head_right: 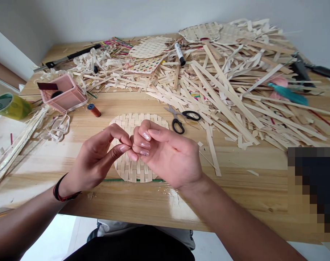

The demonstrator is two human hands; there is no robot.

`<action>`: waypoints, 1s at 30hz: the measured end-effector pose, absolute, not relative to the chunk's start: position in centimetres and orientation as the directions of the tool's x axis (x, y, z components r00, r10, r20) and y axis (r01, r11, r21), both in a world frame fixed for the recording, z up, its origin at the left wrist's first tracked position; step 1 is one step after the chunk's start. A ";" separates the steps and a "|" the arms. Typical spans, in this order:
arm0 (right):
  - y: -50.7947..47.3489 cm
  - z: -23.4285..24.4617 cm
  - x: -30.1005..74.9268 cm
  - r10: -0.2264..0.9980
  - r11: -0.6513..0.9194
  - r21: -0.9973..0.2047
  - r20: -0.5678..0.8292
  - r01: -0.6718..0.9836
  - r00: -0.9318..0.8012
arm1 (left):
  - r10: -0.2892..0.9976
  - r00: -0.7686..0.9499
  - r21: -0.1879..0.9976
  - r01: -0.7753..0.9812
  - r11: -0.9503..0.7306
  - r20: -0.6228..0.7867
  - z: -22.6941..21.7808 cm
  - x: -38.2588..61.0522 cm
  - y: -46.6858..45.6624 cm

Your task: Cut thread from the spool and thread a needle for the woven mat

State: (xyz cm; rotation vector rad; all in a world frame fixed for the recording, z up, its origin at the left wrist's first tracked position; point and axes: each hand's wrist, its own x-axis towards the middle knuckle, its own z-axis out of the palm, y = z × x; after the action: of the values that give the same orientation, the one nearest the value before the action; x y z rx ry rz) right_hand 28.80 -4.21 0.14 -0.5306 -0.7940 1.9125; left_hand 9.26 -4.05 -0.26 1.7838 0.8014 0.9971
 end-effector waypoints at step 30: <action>-4.2 0.0 28.8 0.890 -0.301 -0.765 -0.011 -0.569 -0.455 | 0.801 0.499 0.853 0.203 -0.481 0.333 -0.1 9.0 -3.7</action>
State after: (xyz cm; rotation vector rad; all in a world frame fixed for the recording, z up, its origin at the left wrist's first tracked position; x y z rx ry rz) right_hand 28.75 -4.22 0.01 -0.5499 -0.8751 1.8974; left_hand 8.98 -3.70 -0.06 1.9590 0.8254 0.9669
